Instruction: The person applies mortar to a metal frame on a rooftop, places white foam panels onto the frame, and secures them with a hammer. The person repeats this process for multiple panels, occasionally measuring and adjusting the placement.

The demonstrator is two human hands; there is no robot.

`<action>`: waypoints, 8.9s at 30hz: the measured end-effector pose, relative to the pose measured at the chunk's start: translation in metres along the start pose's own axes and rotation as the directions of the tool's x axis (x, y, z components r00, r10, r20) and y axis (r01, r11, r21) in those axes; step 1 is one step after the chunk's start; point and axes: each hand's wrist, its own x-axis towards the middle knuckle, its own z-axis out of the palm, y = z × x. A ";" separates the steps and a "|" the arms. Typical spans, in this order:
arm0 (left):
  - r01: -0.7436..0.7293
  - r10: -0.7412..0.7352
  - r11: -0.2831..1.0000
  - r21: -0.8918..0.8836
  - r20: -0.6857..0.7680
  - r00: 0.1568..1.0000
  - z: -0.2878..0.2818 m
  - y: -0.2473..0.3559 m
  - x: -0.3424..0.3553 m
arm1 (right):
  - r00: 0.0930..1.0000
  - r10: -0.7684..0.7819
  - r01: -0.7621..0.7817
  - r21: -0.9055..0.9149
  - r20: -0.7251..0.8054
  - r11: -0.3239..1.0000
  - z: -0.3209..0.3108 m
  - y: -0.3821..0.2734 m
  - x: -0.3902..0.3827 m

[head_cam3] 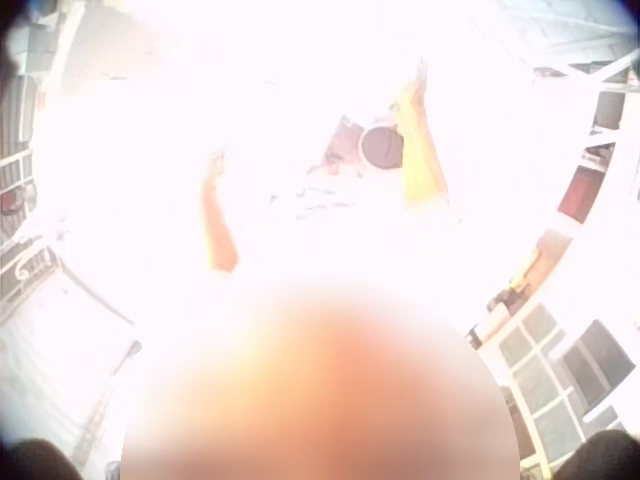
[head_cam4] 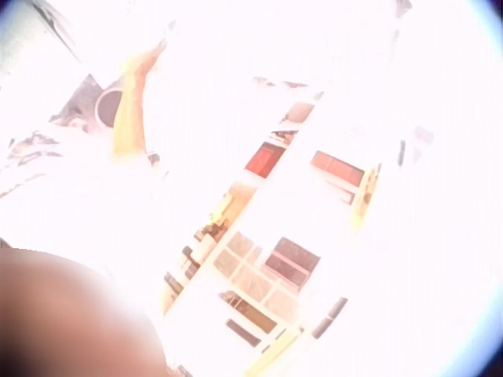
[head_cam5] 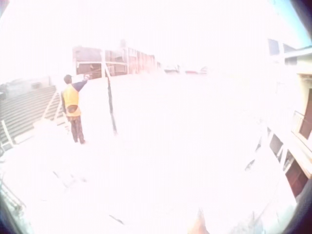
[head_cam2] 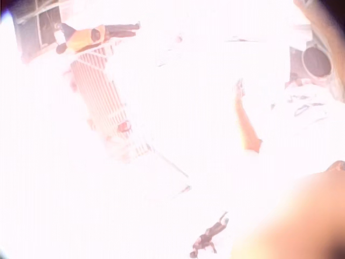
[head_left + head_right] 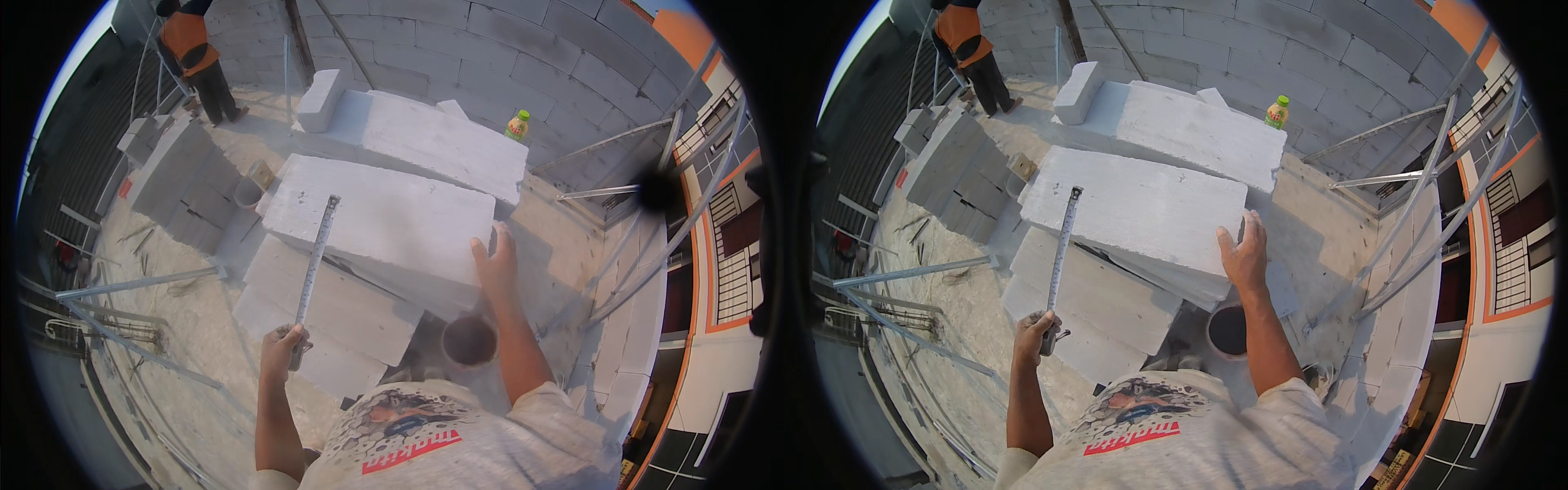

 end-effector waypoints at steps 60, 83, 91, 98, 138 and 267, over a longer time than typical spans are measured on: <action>0.167 -0.220 0.933 -0.317 -0.137 0.966 0.385 -0.099 -0.200 | -0.051 -0.989 0.839 0.543 0.138 0.032 -0.075 0.045 0.117; 0.003 -0.477 0.812 -0.583 -0.662 0.578 0.477 0.041 -0.109 | -0.587 -0.781 0.207 0.893 -0.213 -0.400 0.145 -0.116 0.141; -0.217 -0.573 0.667 -0.713 -0.676 0.463 0.555 0.087 -0.109 | -0.713 -0.587 -0.124 0.894 -0.382 -0.431 0.114 -0.093 0.132; -0.165 -0.630 0.711 -0.684 -0.723 0.284 0.525 0.103 -0.097 | -0.718 -0.450 -0.265 0.807 -0.531 -0.527 0.084 -0.082 0.115; 0.085 -0.670 0.737 -0.670 -0.708 0.226 0.429 0.054 -0.071 | -0.783 -0.526 -0.024 0.860 -0.333 -0.509 0.124 -0.113 0.095; 0.164 -0.478 0.875 -0.455 -0.762 0.437 0.539 -0.302 -0.419 | -0.590 0.101 -0.070 -0.175 0.801 0.982 -0.111 0.099 -0.361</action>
